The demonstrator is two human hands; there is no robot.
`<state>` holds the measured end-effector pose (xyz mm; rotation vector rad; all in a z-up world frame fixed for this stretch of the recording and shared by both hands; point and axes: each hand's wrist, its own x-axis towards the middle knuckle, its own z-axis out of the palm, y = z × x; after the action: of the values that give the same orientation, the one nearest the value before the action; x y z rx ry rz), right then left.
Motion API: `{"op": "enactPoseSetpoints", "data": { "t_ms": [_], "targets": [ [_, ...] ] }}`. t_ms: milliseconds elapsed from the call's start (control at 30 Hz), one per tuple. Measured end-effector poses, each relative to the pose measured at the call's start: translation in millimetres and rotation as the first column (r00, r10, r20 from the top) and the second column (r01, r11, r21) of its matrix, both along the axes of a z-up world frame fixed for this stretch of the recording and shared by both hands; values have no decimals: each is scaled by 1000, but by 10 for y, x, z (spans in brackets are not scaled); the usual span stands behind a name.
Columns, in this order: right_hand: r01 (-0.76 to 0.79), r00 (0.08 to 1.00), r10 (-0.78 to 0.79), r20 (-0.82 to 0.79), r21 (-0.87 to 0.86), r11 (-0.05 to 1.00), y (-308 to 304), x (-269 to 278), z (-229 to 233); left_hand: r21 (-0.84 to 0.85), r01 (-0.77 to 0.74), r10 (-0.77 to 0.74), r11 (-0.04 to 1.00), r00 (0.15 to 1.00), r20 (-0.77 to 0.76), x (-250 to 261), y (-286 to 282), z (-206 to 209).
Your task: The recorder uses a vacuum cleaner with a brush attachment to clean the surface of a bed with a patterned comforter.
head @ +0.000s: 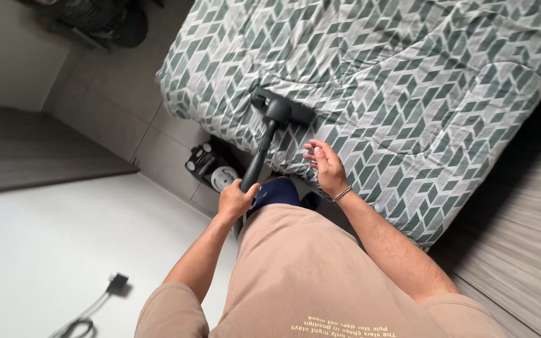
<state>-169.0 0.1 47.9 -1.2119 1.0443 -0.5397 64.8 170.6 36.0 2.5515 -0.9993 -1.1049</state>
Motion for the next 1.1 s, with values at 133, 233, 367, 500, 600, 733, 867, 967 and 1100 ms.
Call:
{"op": "enactPoseSetpoints", "data": {
  "t_ms": [133,233,367,500,600,733,867,967,1100],
  "targets": [
    [62,997,-63,-42,-2,998,-271,24,24,-131,88,-84,987,996,36,120,-810,-311],
    [113,992,-113,-55,-8,994,-500,41,7,-116,157,-153,981,987,49,253,-1486,-412],
    [194,977,-195,-83,-12,981,-806,102,-2,-125,253,-247,959,967,61,359,-2329,-402],
    [255,964,-255,-81,-15,967,-1045,130,107,-114,318,-316,941,948,33,343,-3063,-401],
    [316,944,-314,-104,7,949,-1183,130,208,-168,362,-361,917,932,38,289,-3552,-435],
    [371,921,-368,-128,7,928,-1258,74,212,-121,378,-376,918,926,40,168,-4219,-454],
    [433,892,-425,-152,26,901,-1290,48,223,-158,398,-393,904,917,61,58,-4775,-554],
    [463,870,-449,-202,24,886,-1334,44,314,-196,385,-383,902,922,53,-116,-5200,-576],
    [504,849,-485,-211,44,863,-1332,27,344,-232,372,-374,899,927,36,-337,-5669,-622]
  ]
}}
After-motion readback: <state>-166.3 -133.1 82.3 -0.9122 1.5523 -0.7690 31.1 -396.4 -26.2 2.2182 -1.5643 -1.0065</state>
